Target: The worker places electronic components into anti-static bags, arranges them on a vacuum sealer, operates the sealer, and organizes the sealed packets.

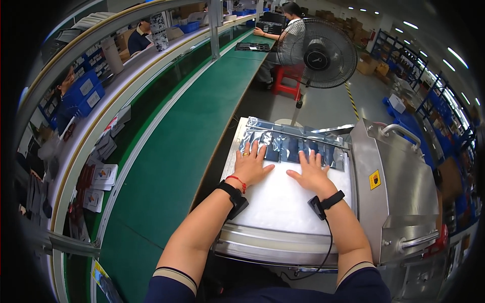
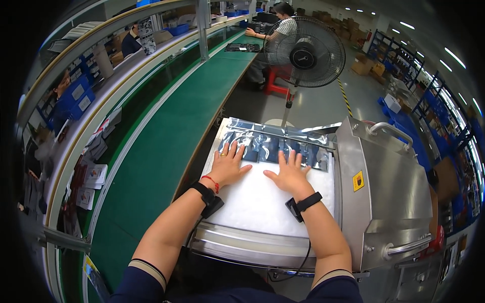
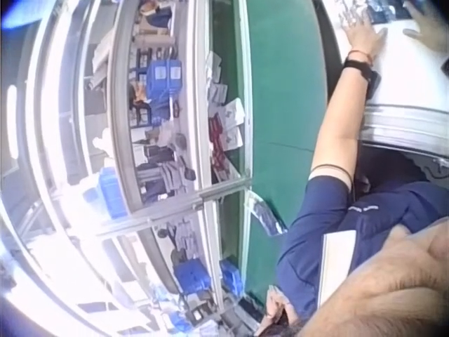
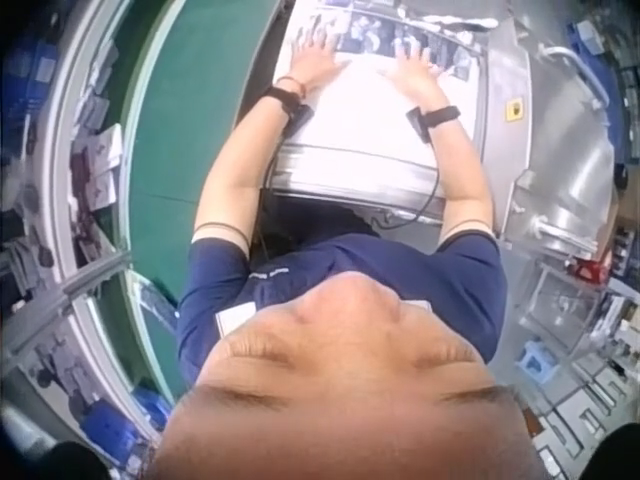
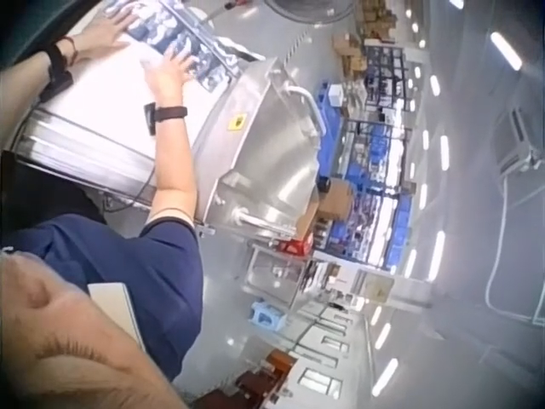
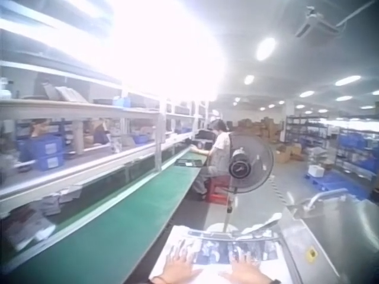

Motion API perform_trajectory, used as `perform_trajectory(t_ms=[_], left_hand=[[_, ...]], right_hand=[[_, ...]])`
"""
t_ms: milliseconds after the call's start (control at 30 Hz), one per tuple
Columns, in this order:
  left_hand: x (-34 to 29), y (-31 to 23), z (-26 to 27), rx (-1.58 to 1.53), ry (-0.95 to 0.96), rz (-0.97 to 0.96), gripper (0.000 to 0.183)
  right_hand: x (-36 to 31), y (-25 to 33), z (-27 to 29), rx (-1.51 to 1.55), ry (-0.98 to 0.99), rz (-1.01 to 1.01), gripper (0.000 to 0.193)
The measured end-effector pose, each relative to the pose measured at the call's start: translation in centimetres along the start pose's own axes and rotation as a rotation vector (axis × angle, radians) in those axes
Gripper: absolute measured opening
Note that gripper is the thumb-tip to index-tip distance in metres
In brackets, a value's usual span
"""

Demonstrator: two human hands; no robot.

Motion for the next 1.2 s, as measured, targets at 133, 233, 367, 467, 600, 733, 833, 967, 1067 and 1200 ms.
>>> perform_trajectory(t_ms=[133, 233, 367, 467, 600, 733, 833, 967, 1067, 1200], left_hand=[[-0.2, 0.0, 0.0, 0.008, 0.035, 0.014, 0.073], [0.0, -0.2, 0.0, -0.011, 0.026, 0.021, 0.074], [0.1, -0.4, -0.7, -0.025, 0.018, -0.009, 0.077], [-0.4, 0.4, -0.5, -0.110, -0.061, -0.002, 0.076], [-0.6, 0.3, 0.1, -0.130, -0.063, 0.001, 0.075], [-0.5, 0.4, -0.1, -0.113, -0.048, 0.004, 0.077], [-0.1, -0.2, -0.2, -0.104, -0.042, -0.016, 0.078], [0.5, -0.3, -0.7, -0.104, -0.009, -0.008, 0.079], [-0.5, 1.2, -0.7, -0.080, -0.021, 0.023, 0.079], [-0.6, 0.0, 0.3, -0.058, -0.035, 0.009, 0.077]], right_hand=[[0.8, 4.2, -0.5, 0.021, -0.009, 0.312, 0.079], [3.7, 5.7, -0.8, 0.062, -0.022, 0.377, 0.076], [6.7, 7.1, -1.8, 0.129, 0.057, 0.408, 0.071], [6.4, 8.1, -1.6, 0.081, 0.082, 0.391, 0.070], [6.2, 8.3, -1.6, 0.057, 0.064, 0.378, 0.070], [5.4, 8.6, -1.6, 0.001, 0.027, 0.405, 0.071], [4.8, 8.4, -0.9, -0.036, 0.054, 0.405, 0.071], [4.1, 7.9, -0.7, -0.053, 0.026, 0.382, 0.072], [2.4, 8.1, -1.7, -0.025, 0.165, 0.352, 0.086], [1.6, 6.3, -2.7, -0.077, 0.145, 0.363, 0.095]])
Point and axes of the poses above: each hand's wrist, its own x-axis towards the middle knuckle, its own z-axis out of the back of the hand, y = z × x, the point moved 8 cm from there along x, towards the middle knuckle, and after that the axes turned 6 degrees about -z, right-handed, at the moved point
